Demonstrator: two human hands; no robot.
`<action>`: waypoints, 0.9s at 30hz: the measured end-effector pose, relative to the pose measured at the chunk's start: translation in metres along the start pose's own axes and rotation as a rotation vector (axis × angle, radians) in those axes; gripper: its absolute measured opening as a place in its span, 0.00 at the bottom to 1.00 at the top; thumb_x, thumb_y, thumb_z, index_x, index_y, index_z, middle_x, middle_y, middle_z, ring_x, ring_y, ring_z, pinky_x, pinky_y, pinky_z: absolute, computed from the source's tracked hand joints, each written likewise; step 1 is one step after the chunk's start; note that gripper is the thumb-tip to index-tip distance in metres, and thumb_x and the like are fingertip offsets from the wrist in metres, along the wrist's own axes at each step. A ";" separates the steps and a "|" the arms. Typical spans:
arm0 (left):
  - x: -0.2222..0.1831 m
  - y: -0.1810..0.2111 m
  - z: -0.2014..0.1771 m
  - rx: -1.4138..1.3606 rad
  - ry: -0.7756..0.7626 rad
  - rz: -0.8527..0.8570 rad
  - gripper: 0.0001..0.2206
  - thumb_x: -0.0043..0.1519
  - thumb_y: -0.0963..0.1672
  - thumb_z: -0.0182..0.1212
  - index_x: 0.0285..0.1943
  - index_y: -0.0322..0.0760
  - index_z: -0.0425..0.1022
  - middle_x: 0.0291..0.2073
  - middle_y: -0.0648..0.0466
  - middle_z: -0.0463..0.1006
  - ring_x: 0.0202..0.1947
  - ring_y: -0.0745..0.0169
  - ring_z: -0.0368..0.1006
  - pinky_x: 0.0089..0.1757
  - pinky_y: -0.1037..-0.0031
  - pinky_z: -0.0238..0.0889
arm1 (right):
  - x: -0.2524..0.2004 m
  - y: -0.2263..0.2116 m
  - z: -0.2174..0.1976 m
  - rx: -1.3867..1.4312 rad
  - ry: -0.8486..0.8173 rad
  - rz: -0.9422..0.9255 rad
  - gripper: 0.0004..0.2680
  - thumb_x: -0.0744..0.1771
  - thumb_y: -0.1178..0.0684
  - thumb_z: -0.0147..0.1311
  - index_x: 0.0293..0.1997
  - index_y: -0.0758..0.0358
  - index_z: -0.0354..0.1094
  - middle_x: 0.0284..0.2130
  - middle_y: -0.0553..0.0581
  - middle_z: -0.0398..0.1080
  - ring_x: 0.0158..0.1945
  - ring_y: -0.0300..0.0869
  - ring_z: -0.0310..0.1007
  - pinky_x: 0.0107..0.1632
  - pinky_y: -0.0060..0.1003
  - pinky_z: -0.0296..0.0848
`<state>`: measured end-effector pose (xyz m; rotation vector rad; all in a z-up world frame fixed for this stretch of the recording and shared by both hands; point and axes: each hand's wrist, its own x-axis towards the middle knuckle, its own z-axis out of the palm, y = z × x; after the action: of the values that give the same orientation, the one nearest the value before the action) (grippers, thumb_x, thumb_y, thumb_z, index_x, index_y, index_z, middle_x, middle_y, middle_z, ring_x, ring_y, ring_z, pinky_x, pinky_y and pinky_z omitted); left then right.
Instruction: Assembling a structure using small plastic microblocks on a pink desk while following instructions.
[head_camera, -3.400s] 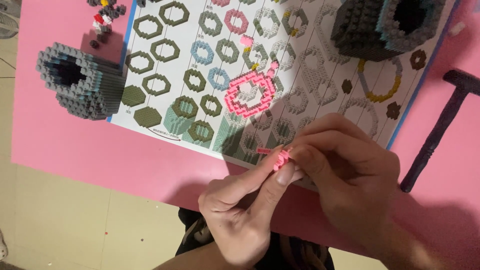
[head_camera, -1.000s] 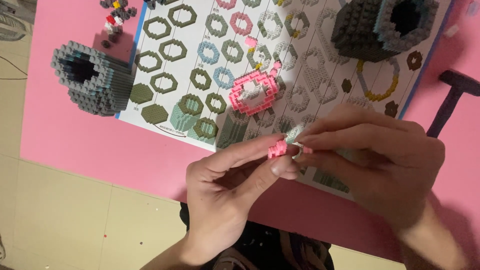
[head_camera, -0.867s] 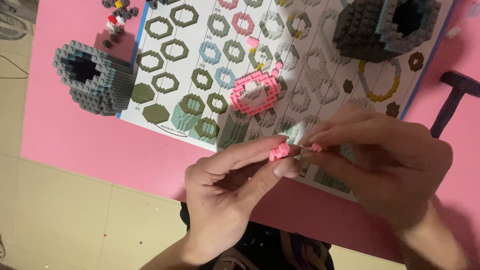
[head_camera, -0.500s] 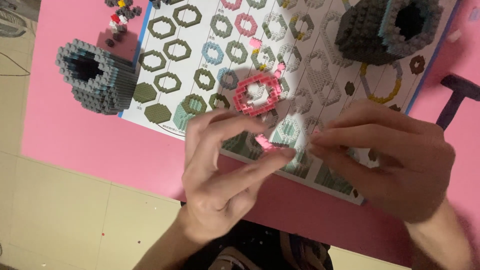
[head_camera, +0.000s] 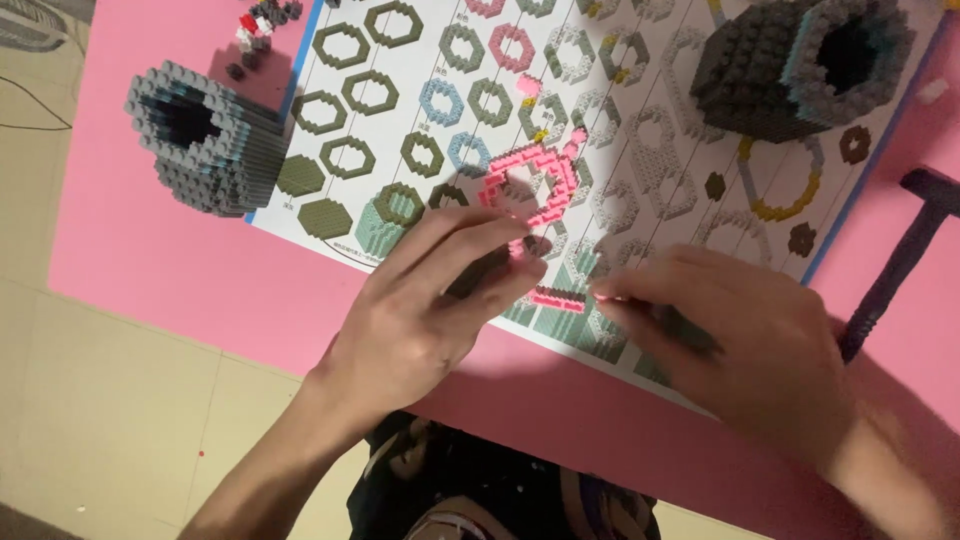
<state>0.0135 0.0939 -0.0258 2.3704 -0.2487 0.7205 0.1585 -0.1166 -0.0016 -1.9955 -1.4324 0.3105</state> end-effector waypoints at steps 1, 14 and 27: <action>0.001 0.001 -0.002 0.031 -0.032 0.008 0.08 0.66 0.34 0.73 0.50 0.16 0.81 0.54 0.36 0.76 0.54 0.38 0.74 0.55 0.57 0.81 | 0.005 -0.001 0.002 0.016 0.010 -0.057 0.02 0.70 0.58 0.59 0.46 0.60 0.75 0.35 0.52 0.78 0.34 0.39 0.77 0.38 0.34 0.73; -0.015 -0.002 -0.010 0.222 -0.135 -0.033 0.15 0.70 0.40 0.78 0.63 0.32 0.81 0.64 0.45 0.74 0.61 0.42 0.72 0.62 0.49 0.69 | 0.030 0.016 0.014 -0.020 -0.028 -0.249 0.05 0.68 0.58 0.68 0.46 0.63 0.77 0.42 0.57 0.76 0.43 0.49 0.72 0.50 0.46 0.74; -0.022 0.010 -0.005 0.237 0.084 -0.204 0.11 0.67 0.47 0.72 0.50 0.36 0.87 0.64 0.43 0.74 0.69 0.36 0.66 0.69 0.30 0.51 | 0.030 0.022 0.013 0.086 -0.028 -0.249 0.05 0.68 0.59 0.62 0.47 0.67 0.77 0.42 0.62 0.77 0.44 0.52 0.76 0.50 0.48 0.79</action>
<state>-0.0101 0.0894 -0.0295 2.5324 0.1206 0.7846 0.1794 -0.0889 -0.0206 -1.7283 -1.6366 0.2865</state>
